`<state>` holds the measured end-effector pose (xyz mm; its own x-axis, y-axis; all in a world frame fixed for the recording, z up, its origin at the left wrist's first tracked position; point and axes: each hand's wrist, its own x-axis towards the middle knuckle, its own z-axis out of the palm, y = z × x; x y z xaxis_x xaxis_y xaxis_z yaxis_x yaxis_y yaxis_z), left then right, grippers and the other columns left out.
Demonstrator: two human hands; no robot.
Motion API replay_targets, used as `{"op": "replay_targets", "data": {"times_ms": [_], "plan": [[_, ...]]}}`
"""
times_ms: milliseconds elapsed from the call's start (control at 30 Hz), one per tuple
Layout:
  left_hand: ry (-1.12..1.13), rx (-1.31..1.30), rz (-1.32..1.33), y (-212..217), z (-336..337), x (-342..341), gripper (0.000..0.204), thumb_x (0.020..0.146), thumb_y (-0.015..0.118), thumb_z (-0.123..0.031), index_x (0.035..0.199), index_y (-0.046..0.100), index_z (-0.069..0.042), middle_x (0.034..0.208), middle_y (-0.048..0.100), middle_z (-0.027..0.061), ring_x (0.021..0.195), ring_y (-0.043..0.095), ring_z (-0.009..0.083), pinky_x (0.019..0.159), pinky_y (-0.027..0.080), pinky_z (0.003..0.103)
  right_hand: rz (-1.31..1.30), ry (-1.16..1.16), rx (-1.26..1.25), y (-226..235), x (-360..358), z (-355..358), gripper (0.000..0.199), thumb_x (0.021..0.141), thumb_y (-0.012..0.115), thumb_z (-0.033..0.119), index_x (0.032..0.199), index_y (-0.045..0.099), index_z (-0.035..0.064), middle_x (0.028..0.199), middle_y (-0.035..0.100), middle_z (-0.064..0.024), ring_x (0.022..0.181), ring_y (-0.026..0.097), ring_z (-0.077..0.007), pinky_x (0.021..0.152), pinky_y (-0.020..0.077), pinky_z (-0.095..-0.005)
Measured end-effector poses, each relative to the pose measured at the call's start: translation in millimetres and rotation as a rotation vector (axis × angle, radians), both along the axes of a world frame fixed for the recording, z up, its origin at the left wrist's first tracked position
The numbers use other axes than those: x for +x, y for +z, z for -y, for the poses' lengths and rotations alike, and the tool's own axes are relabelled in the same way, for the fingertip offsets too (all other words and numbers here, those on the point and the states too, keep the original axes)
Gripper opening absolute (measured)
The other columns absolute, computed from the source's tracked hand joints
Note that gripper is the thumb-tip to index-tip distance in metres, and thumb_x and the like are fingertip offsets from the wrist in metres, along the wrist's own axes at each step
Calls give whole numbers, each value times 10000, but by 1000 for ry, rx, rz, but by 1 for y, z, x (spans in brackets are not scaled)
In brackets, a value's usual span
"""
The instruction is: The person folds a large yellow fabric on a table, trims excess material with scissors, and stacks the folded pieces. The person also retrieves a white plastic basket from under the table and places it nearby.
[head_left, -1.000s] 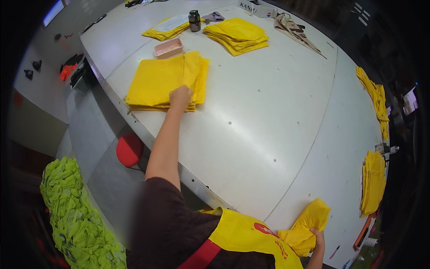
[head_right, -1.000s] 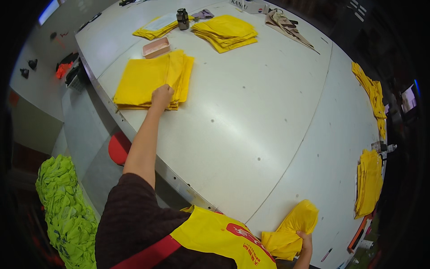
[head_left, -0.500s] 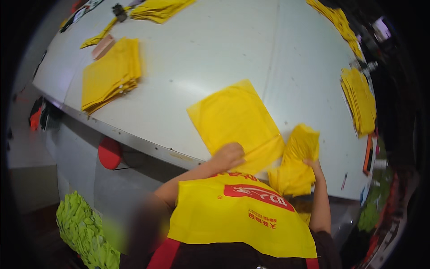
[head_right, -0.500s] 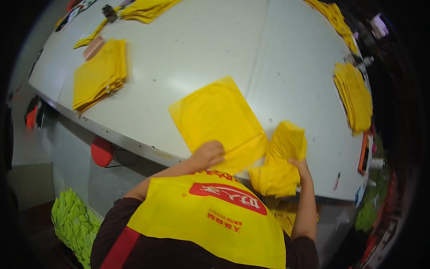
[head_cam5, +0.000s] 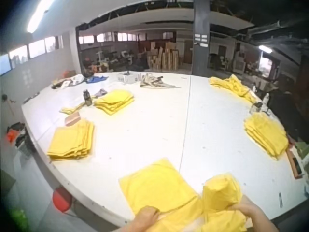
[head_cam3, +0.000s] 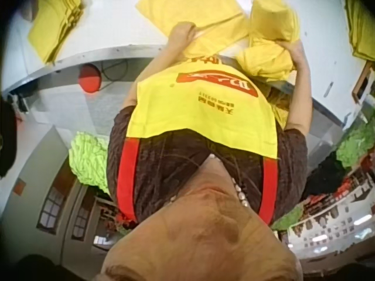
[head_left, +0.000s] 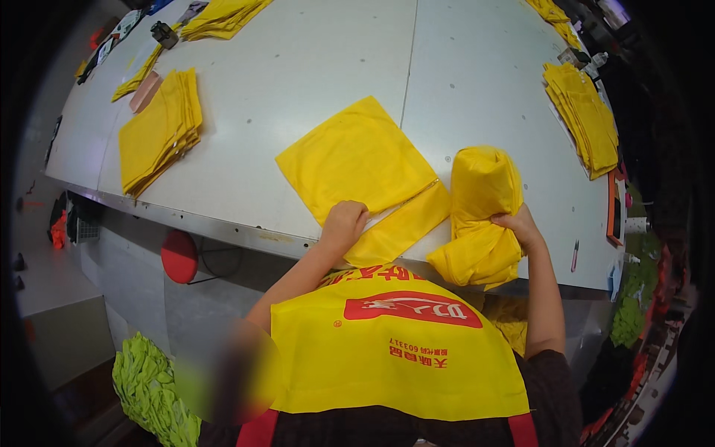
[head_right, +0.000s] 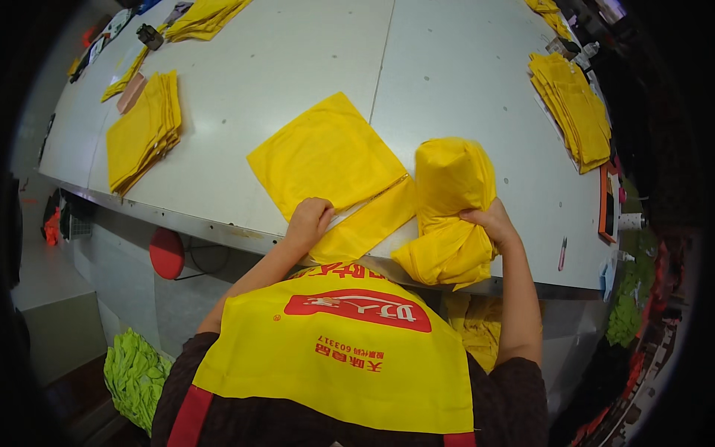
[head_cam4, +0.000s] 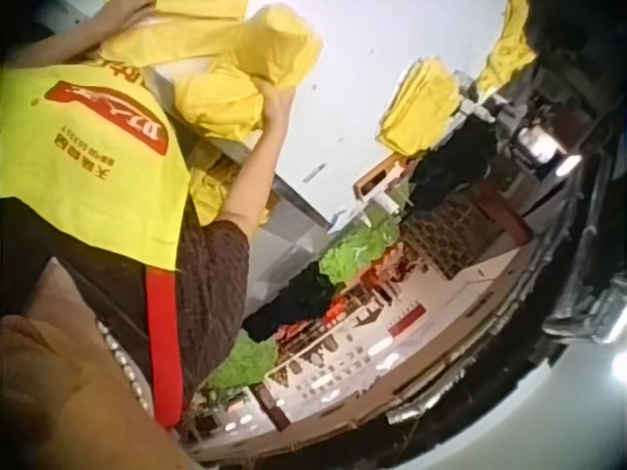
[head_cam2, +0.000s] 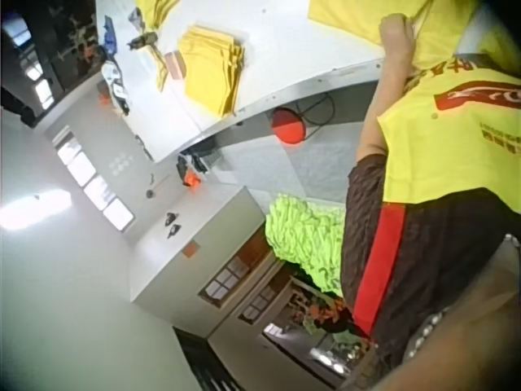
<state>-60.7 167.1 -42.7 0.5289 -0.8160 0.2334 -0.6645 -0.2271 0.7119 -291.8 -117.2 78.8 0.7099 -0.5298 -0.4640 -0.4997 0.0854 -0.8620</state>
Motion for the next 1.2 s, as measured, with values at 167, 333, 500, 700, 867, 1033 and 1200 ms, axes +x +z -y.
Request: {"op": "replay_targets", "data": {"times_ms": [167, 333, 500, 700, 867, 1033, 1200], "plan": [[220, -232, -732, 17, 11, 8, 122, 896, 516, -143, 885, 544, -24, 798, 534, 13, 760, 484, 102, 690, 402, 227, -75, 686, -250, 41, 66, -30, 505, 645, 703, 201, 1098, 562, 29, 961, 645, -119, 908, 605, -217, 814, 464, -313], [197, -374, -794, 32, 7, 19, 109, 916, 497, -142, 903, 529, -39, 815, 487, -51, 741, 428, 33, 668, 364, 176, -360, 1320, -489, 20, 128, -81, 488, 601, 725, 203, 1044, 584, 54, 978, 633, -173, 920, 592, -306, 771, 461, -351], [107, -231, -622, 50, -17, 16, 105, 886, 520, -112, 878, 537, -8, 771, 539, 37, 699, 499, 126, 643, 412, 244, -220, 1021, -289, -9, 129, -59, 499, 615, 721, 189, 1063, 576, 25, 970, 636, -171, 918, 595, -289, 790, 458, -330], [89, -339, 174, 82, 8, 9, 57, 838, 556, -56, 872, 547, -11, 772, 560, 120, 697, 539, 259, 617, 434, 299, -263, 656, -449, -29, 129, -47, 575, 621, 733, 245, 1101, 546, -9, 1007, 628, -171, 929, 598, -268, 803, 460, -322], [-263, -25, 417, 113, 32, -8, 146, 755, 601, -26, 894, 558, -33, 839, 581, 112, 793, 555, 293, 691, 446, 346, -89, 454, -214, 3, 140, -75, 623, 642, 720, 212, 1193, 506, 17, 1134, 582, -155, 1010, 567, -237, 856, 444, -312], [8, -279, 212, 80, -10, 0, 459, 726, 641, -133, 1137, 480, -11, 1106, 520, 172, 1054, 478, 329, 892, 389, 389, 131, 164, 238, -9, 130, -56, 622, 696, 700, 108, 1257, 446, 20, 1189, 550, -105, 1039, 555, -213, 889, 450, -326], [111, -46, -111, 46, -6, -12, 846, 705, 721, -319, 1344, 292, 34, 1243, 443, 212, 1165, 408, 377, 956, 357, 409, 333, -15, 719, -35, 124, -50, 598, 743, 688, 100, 1276, 423, 46, 1182, 543, -101, 1022, 565, -221, 879, 470, -340]]}}
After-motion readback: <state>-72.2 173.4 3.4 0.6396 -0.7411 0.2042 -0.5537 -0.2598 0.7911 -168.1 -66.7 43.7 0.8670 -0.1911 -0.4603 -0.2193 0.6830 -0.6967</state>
